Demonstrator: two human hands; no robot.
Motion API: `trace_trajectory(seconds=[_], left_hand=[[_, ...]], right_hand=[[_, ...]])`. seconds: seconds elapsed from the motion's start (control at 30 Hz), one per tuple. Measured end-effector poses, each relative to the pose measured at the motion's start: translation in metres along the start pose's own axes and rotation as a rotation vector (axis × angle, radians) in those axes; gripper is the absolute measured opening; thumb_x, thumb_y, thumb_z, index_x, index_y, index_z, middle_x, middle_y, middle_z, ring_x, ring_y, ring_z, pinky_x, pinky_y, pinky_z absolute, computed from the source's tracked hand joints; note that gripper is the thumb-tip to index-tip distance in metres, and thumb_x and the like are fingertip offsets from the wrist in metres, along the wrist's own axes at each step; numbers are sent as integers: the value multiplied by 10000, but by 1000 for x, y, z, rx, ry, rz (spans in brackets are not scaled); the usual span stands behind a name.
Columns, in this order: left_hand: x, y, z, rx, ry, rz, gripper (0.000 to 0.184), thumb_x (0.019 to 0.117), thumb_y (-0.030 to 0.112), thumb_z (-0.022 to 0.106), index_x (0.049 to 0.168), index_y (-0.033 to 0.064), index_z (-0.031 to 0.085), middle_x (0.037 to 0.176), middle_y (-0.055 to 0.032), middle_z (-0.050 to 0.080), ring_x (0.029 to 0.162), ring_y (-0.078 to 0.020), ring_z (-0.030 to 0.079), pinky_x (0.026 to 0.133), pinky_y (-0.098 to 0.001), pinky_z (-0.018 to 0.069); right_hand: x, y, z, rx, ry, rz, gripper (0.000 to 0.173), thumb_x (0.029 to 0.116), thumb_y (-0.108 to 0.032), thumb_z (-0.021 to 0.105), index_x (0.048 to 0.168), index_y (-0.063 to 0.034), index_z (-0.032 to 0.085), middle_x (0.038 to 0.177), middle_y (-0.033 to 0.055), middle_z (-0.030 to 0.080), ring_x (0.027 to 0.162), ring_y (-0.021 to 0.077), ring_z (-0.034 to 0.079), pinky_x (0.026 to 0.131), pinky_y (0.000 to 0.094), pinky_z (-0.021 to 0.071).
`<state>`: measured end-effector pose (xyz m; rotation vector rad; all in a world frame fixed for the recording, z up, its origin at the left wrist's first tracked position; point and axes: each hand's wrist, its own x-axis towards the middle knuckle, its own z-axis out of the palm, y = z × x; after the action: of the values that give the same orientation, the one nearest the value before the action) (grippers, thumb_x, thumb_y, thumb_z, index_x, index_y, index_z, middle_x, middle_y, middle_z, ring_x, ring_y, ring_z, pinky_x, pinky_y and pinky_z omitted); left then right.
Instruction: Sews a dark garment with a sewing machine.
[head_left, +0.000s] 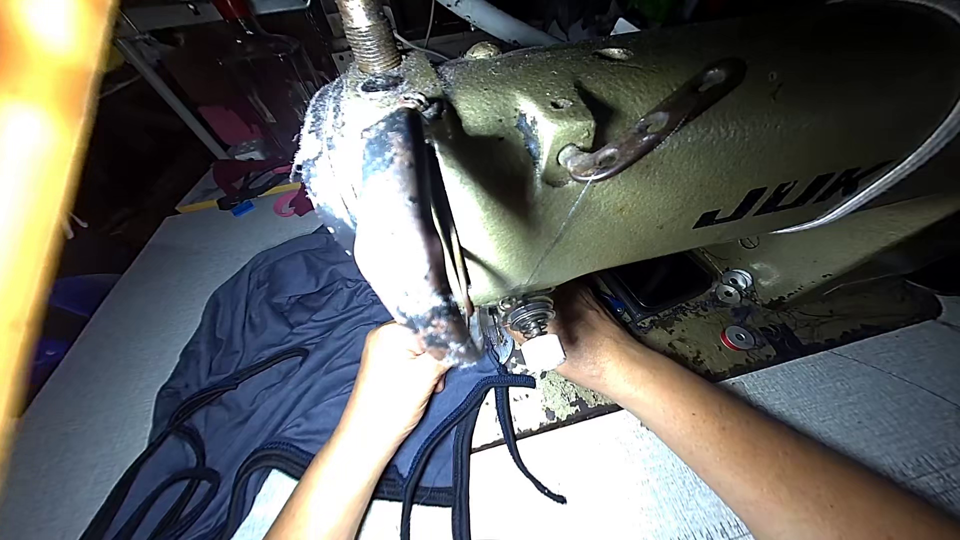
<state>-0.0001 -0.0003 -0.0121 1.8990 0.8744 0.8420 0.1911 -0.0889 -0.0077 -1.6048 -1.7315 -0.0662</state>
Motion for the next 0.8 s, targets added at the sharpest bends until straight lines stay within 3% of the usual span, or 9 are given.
trace_trajectory(seconds=[0.57,0.8], left_hand=[[1,0,1,59,1,20,103,785,163,752,709,183,685,530,81,573,414,2,498,406,-157,422],[1,0,1,33,-4,22,103,783,129,747,710,174,691,545,76,586,421,-2,506,411,-156,431]], right_hand=[[1,0,0,15,-4,13,69,870,-139,682,873,-83,720,842,79,663,877,221,671,764,371,540],[0,0,0,15,1,1,82,866,-147,684,889,-81,726,845,79,674,877,218,679,769,373,547]])
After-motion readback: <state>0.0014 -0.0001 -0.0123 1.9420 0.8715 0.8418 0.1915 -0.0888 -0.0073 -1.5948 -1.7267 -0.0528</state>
